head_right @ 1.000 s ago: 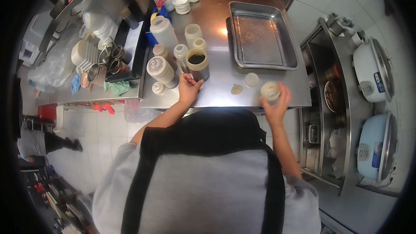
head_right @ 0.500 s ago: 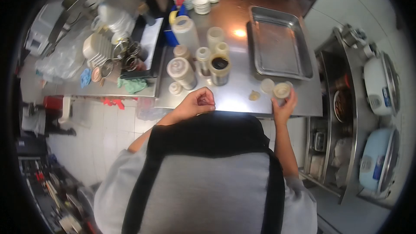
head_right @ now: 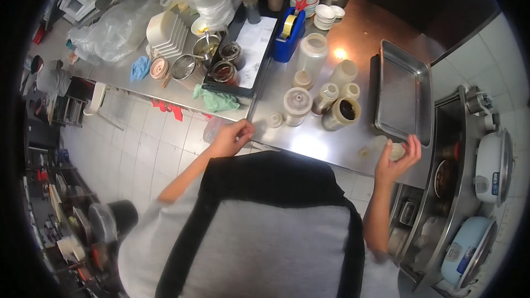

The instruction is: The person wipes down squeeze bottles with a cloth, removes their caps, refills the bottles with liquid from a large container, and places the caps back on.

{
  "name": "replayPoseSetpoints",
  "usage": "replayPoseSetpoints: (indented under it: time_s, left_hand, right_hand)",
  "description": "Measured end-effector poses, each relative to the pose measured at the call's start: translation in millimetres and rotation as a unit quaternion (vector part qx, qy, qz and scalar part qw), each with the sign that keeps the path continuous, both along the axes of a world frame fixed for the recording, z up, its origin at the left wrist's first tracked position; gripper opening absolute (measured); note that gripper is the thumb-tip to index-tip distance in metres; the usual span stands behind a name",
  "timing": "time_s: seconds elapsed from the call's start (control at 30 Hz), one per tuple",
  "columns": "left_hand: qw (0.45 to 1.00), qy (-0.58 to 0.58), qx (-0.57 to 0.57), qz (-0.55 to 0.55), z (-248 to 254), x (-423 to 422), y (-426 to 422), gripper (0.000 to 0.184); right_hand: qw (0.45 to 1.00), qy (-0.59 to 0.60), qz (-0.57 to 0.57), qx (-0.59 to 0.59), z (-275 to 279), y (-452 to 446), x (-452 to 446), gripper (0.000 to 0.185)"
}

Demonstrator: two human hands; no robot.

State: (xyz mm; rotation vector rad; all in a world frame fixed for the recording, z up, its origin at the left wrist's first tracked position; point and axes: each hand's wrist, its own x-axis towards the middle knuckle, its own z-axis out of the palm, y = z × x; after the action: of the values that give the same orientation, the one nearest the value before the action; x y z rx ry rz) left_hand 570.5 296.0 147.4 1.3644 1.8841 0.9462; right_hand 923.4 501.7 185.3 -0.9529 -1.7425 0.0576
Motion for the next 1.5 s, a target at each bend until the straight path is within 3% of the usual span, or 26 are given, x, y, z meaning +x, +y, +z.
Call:
replayPoseSetpoints:
  time_s: [0.1, 0.17, 0.3, 0.37, 0.47, 0.53, 0.6, 0.63, 0.7, 0.9, 0.97, 1.0, 1.1, 1.17, 1.2, 1.37, 1.4, 1.5]
  left_hand:
    - [0.976, 0.126, 0.110, -0.139, -51.0, -4.0, 16.2, 0.049]
    - [0.970, 0.167, 0.144, -0.104, -47.4, 8.8, 31.4, 0.064]
    - [0.972, 0.190, 0.125, -0.060, -74.7, 6.8, 53.9, 0.068]
    - [0.984, 0.137, 0.065, -0.095, -81.5, 5.3, 57.4, 0.066]
    - [0.979, 0.132, 0.101, -0.119, -64.5, 7.5, 50.9, 0.062]
    - [0.960, 0.111, 0.167, -0.195, -34.2, 11.6, 53.9, 0.062]
    - [0.963, -0.045, 0.062, -0.258, 4.9, 26.9, 62.1, 0.065]
    - [0.953, -0.115, -0.001, -0.282, 13.6, 38.8, 67.7, 0.066]
    - [0.937, -0.105, 0.074, -0.324, 12.1, 64.1, 80.2, 0.067]
    - [0.907, -0.042, 0.158, -0.389, 14.0, 110.4, 105.3, 0.079]
    - [0.887, 0.012, 0.226, -0.402, 18.1, 121.4, 114.2, 0.087]
    - [0.896, -0.001, 0.191, -0.402, 18.8, 123.7, 115.7, 0.087]
    - [0.912, -0.059, 0.104, -0.392, 20.1, 122.4, 114.1, 0.083]
    - [0.912, -0.061, 0.085, -0.398, 18.5, 121.2, 112.5, 0.081]
    - [0.912, -0.061, 0.075, -0.398, 17.3, 121.3, 112.1, 0.081]
    - [0.919, -0.108, 0.041, -0.378, 23.0, 114.6, 102.3, 0.073]
    - [0.924, -0.112, 0.042, -0.363, 28.4, 108.7, 98.4, 0.072]
    - [0.935, -0.123, 0.041, -0.331, 35.9, 84.4, 85.5, 0.068]
  right_hand:
    - [0.992, 0.016, 0.120, -0.028, 4.9, -8.7, -43.2, 0.036]
    - [0.981, 0.030, 0.181, -0.055, 2.8, -18.0, -70.6, 0.025]
    - [0.939, 0.058, 0.221, -0.256, -32.3, -44.6, -84.2, 0.022]
    - [0.874, 0.034, 0.261, -0.409, -53.9, -55.6, -84.4, 0.023]
    - [0.744, 0.053, 0.296, -0.597, -77.4, -73.5, -76.4, 0.029]
    - [0.616, 0.178, 0.312, -0.701, -65.3, -83.8, -78.9, 0.041]
    - [0.493, 0.289, 0.401, -0.716, -61.5, -87.1, -74.9, 0.054]
    - [0.469, 0.328, 0.416, -0.707, -57.5, -91.3, -71.2, 0.057]
    - [0.413, 0.391, 0.461, -0.682, -48.4, -96.3, -64.3, 0.062]
    - [0.452, 0.467, 0.445, -0.616, -63.9, -99.8, -25.5, 0.059]
    - [0.546, 0.458, 0.364, -0.600, -67.8, -93.8, -3.4, 0.055]
    - [0.591, 0.450, 0.321, -0.588, -68.9, -88.6, 10.5, 0.053]
    - [0.844, 0.205, 0.048, -0.494, -72.3, -45.6, 66.9, 0.057]
    - [0.931, -0.009, -0.068, -0.359, -54.3, -17.3, 87.9, 0.061]
    - [0.943, -0.132, -0.114, -0.284, -40.7, -4.3, 91.9, 0.062]
    - [0.884, -0.342, -0.152, -0.281, -43.2, 44.0, 95.8, 0.060]
    - [0.868, -0.374, -0.156, -0.288, -44.4, 52.0, 90.1, 0.060]
    - [0.886, -0.340, -0.166, -0.268, -35.0, 70.3, 87.8, 0.059]
